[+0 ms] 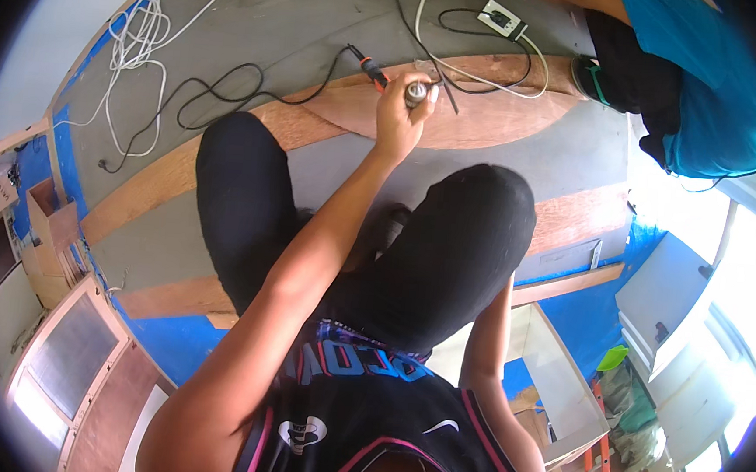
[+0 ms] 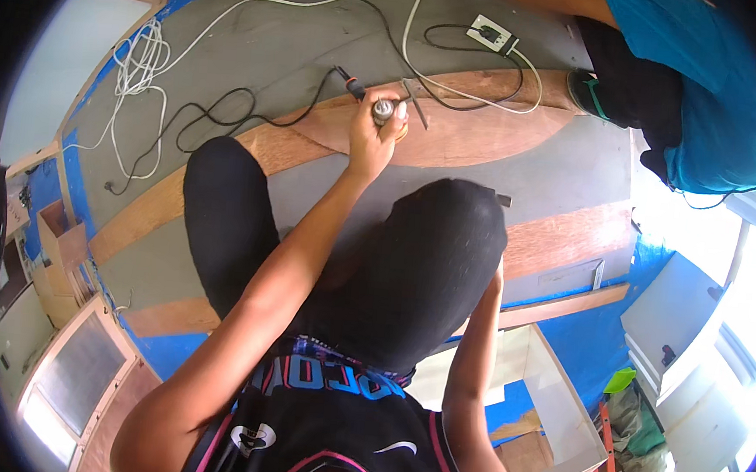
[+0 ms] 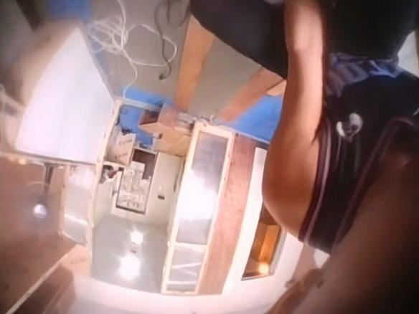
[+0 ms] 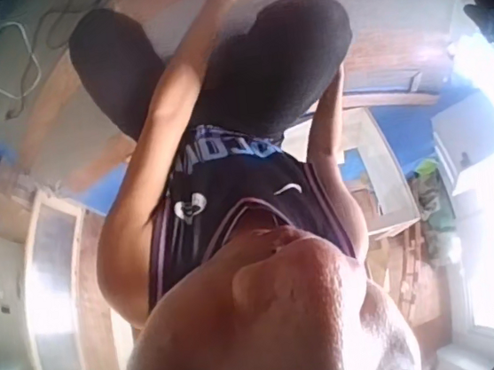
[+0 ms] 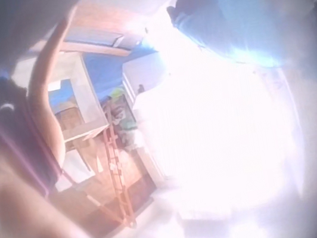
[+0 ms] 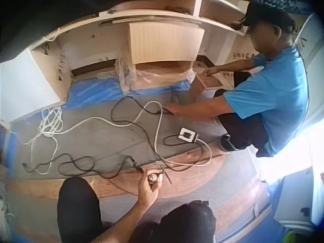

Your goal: The person sits on the floor and uses a chuck key to adjust the drill bit in a power drill, then stands and uses the drill to make holes in wooden cabinetry.

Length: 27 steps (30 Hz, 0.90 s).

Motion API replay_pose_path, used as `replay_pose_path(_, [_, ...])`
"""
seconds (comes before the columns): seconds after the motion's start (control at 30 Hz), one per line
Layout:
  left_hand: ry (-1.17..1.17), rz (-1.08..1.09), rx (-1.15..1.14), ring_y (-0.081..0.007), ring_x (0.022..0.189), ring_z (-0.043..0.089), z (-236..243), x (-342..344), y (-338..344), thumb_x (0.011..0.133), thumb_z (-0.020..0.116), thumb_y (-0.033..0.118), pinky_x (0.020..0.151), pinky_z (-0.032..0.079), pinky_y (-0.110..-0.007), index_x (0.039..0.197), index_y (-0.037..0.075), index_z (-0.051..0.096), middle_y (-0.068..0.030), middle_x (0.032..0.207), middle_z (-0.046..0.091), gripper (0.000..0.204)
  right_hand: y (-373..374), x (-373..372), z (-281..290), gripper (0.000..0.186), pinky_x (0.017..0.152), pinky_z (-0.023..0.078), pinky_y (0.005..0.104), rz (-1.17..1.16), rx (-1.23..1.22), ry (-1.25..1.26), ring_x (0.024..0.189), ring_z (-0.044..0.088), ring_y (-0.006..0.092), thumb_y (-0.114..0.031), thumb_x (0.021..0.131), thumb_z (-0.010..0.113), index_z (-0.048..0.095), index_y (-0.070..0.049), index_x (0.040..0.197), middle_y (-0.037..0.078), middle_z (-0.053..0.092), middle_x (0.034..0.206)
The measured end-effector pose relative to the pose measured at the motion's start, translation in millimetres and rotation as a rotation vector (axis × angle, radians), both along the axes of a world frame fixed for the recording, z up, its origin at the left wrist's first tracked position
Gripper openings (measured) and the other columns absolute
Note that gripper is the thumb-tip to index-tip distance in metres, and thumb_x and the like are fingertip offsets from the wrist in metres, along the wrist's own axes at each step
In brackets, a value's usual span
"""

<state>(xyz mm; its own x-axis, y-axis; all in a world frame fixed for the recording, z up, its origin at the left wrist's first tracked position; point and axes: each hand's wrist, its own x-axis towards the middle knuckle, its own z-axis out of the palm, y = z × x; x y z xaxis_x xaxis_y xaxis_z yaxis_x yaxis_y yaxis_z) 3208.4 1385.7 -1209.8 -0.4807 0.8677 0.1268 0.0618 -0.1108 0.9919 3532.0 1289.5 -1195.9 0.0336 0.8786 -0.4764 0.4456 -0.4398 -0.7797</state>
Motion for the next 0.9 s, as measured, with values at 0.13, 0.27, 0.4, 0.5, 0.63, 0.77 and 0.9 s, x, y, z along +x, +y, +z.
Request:
replay_pose_path(0.13, [0.277, -0.005, 0.076, -0.0238, 0.084, 0.059, 8, 20, 19, 0.090, 0.073, 0.014, 0.079, 0.047, -0.037, 0.098, 0.005, 0.062, -0.0094, 0.087, 0.064, 0.016, 29, -18, 44, 0.026, 0.078, 0.054, 0.0315, -0.067, -0.049, 0.388, 0.086, 0.066, 0.0183, -0.019, 0.101, 0.064, 0.057, -0.001, 0.118, 0.015, 0.067, 0.097])
replay_pose_path(0.27, [0.479, -0.120, 0.027, -0.0289, 0.085, 0.061, -5, 25, -3, 0.086, 0.076, 0.020, 0.080, 0.046, -0.041, 0.095, 0.008, 0.063, -0.0082, 0.086, 0.066, 0.020, 45, -53, 73, 0.025, 0.070, 0.053, 0.0284, 0.057, 0.218, 0.211, 0.082, 0.065, 0.0115, -0.015, 0.099, 0.067, 0.054, 0.000, 0.115, 0.011, 0.067, 0.090])
replay_pose_path(0.4, [0.483, -0.222, 0.012, -0.0302, 0.081, 0.061, -5, 39, 6, 0.085, 0.076, 0.022, 0.083, 0.046, -0.043, 0.095, 0.008, 0.063, -0.0086, 0.084, 0.067, 0.022, 55, -70, 113, 0.023, 0.061, 0.054, 0.0284, 0.120, 0.173, 0.054, 0.064, 0.064, 0.0118, -0.012, 0.100, 0.065, 0.055, 0.003, 0.115, 0.009, 0.066, 0.082])
replay_pose_path(0.5, [0.535, -0.183, 0.002, -0.0260, 0.080, 0.062, 2, 33, 8, 0.087, 0.076, 0.021, 0.078, 0.048, -0.040, 0.095, 0.007, 0.062, -0.0081, 0.083, 0.066, 0.021, 49, -64, 73, 0.021, 0.058, 0.054, 0.0274, -0.028, 0.225, 0.230, 0.062, 0.065, 0.0124, -0.008, 0.099, 0.066, 0.056, 0.004, 0.112, 0.006, 0.064, 0.075])
replay_pose_path(0.63, [0.395, -0.089, -0.078, -0.0321, 0.080, 0.066, 1, 7, 13, 0.089, 0.073, 0.025, 0.078, 0.050, -0.041, 0.097, 0.006, 0.064, -0.0114, 0.084, 0.069, 0.023, 62, -61, 86, 0.031, 0.046, 0.048, 0.0268, 0.038, -0.146, -0.004, 0.052, 0.059, 0.0115, -0.002, 0.087, 0.075, 0.057, 0.003, 0.111, 0.004, 0.060, 0.070])
replay_pose_path(0.77, [0.219, -0.171, -0.123, -0.0285, 0.076, 0.067, -3, 0, 32, 0.091, 0.072, 0.027, 0.069, 0.051, -0.040, 0.099, 0.004, 0.064, -0.0120, 0.083, 0.069, 0.025, 61, -60, 99, 0.030, 0.059, 0.055, 0.0291, -0.128, 0.126, 0.613, 0.059, 0.060, 0.0139, -0.003, 0.089, 0.070, 0.056, 0.002, 0.115, 0.005, 0.061, 0.077])
replay_pose_path(0.9, [0.488, -0.138, 0.108, -0.0233, 0.069, 0.064, -11, 17, 39, 0.095, 0.073, 0.029, 0.064, 0.050, -0.035, 0.104, 0.003, 0.059, -0.0096, 0.079, 0.066, 0.031, 75, -66, 117, 0.028, 0.061, 0.056, 0.0307, 0.112, 0.164, -0.220, 0.064, 0.061, 0.0143, -0.002, 0.092, 0.064, 0.053, -0.001, 0.118, 0.008, 0.065, 0.083])
